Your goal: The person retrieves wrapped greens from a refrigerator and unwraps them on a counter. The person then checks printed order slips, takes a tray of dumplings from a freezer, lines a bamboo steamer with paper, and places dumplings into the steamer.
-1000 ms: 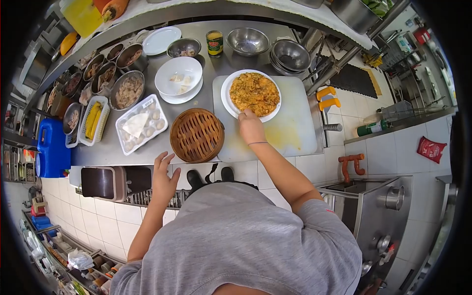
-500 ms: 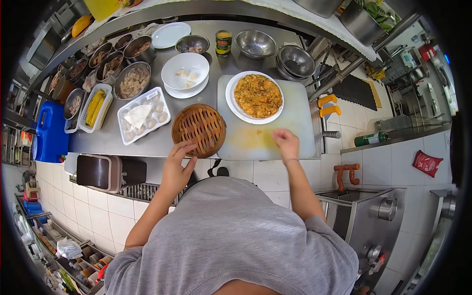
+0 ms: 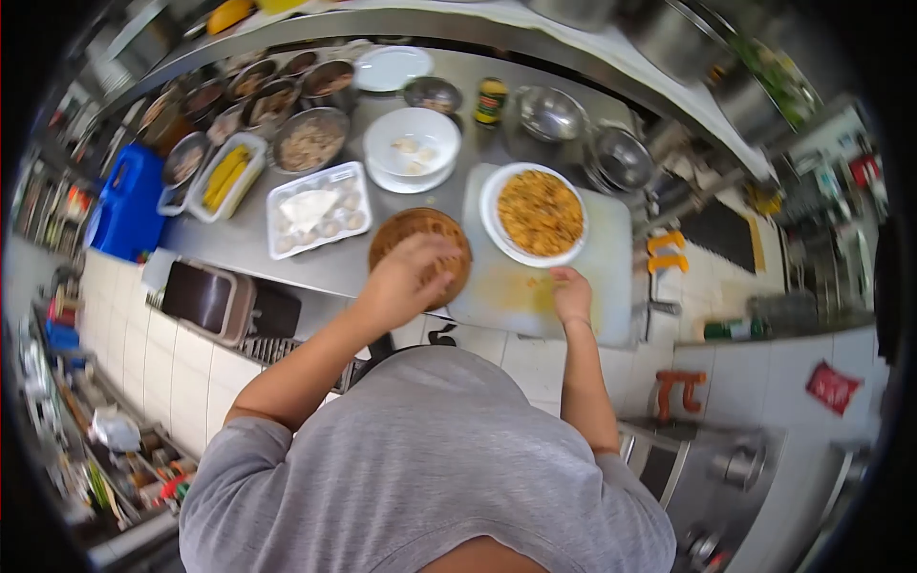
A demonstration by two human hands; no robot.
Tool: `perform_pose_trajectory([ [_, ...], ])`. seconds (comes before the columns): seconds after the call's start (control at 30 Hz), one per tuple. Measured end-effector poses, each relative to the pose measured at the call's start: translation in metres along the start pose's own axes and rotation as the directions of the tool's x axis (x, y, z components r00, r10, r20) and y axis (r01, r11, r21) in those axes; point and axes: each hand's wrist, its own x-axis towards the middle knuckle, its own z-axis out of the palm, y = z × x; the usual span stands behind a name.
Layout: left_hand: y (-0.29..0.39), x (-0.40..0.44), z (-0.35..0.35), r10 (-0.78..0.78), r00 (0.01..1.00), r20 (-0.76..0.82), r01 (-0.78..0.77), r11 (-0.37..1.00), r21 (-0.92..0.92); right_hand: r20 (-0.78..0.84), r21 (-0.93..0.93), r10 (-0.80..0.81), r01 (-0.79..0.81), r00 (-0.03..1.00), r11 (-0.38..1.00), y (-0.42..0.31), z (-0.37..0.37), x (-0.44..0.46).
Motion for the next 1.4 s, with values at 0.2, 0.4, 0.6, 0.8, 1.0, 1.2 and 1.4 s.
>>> perform_pose_trajectory([
  [0.2,-0.04,-0.049,-0.02,-0.389,0.921,0.012,0.387,0.913,-0.127,0.108,-0.373,-0.6,0.592,0.792,0.714,-0.045,0.019,-0.022],
  [0.4,-0.113,-0.084,-0.075,-0.408,0.887,-0.214,0.434,0.896,0.091,-0.053,-0.412,-0.263,0.219,0.963,0.885,-0.088,0.01,-0.026],
  [0.6,-0.26,-0.107,-0.133,-0.442,0.568,-0.694,0.751,0.624,0.217,0.118,-0.214,0.021,0.005,0.993,0.977,-0.137,0.064,-0.042],
  [0.8,-0.31,-0.124,-0.167,-0.828,0.469,-0.308,0.776,0.553,-0.302,0.069,-0.352,0.113,-0.082,0.991,0.933,-0.146,0.129,-0.039],
  [1.0,-0.335,-0.151,-0.232,-0.734,0.595,-0.326,0.786,0.617,0.046,-0.057,-0.372,0.002,-0.023,0.998,0.928,-0.181,0.168,-0.06],
  [1.2,-0.3,-0.108,-0.231,-0.253,0.947,-0.198,0.315,0.85,0.422,0.082,-0.063,-0.271,0.277,0.959,0.959,-0.282,0.232,-0.049],
  [1.4,-0.309,-0.107,-0.189,-0.277,0.959,0.065,0.185,0.781,0.596,0.41,-0.064,-0.147,0.189,0.9,0.98,-0.307,0.352,-0.012],
])
